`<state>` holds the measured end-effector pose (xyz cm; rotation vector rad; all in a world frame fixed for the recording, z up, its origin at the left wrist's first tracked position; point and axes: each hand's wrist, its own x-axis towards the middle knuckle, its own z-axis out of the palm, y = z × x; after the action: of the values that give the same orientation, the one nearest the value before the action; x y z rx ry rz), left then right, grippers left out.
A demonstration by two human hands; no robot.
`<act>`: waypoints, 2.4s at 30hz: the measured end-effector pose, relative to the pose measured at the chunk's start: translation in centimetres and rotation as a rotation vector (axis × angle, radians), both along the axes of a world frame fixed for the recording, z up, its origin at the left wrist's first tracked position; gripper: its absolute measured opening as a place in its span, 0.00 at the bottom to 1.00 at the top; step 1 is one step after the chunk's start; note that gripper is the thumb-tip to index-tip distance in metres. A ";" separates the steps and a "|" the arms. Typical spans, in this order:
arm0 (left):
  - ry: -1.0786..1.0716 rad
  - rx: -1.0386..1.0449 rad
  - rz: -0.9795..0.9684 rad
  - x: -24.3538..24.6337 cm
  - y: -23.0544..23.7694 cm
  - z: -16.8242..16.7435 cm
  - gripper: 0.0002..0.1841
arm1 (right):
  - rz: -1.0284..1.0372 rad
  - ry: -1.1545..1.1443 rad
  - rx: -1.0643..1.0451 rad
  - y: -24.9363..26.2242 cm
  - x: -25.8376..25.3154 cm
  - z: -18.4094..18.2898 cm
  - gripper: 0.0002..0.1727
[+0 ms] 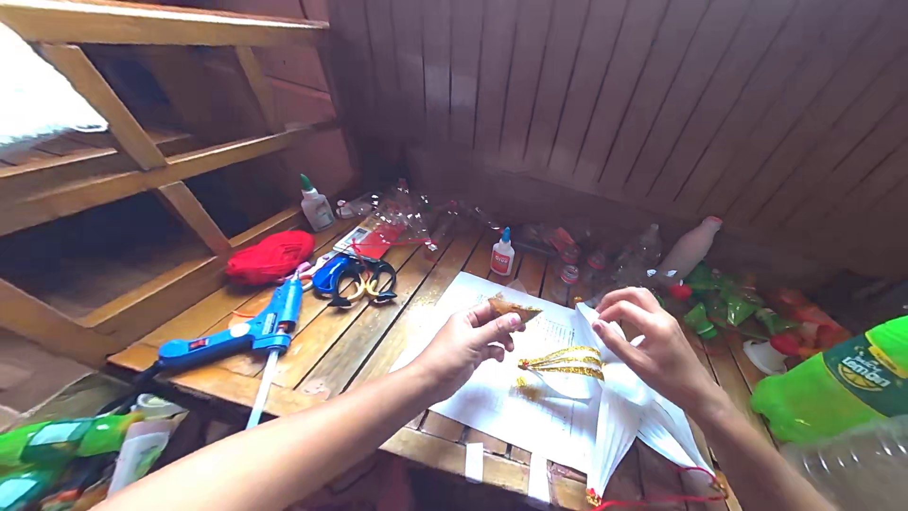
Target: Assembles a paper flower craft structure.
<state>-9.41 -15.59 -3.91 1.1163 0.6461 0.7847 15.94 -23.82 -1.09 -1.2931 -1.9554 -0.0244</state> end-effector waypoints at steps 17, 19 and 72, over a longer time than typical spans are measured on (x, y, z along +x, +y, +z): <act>-0.127 -0.134 -0.049 1.3 -0.4 -1.4 0.09 | -0.079 -0.267 -0.660 5.0 -7.8 6.9 0.15; -0.016 -0.066 -0.086 0.8 -0.4 -1.3 0.12 | -0.102 -0.348 -0.640 5.1 -7.9 7.3 0.15; 0.295 0.314 -0.253 -5.1 -0.3 -0.3 0.10 | -0.465 -0.507 -0.662 24.6 -0.6 3.6 0.16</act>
<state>-14.53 -15.85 -4.25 1.5869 0.6232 0.5168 15.30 0.77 2.48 -2.3502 -2.1042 0.0799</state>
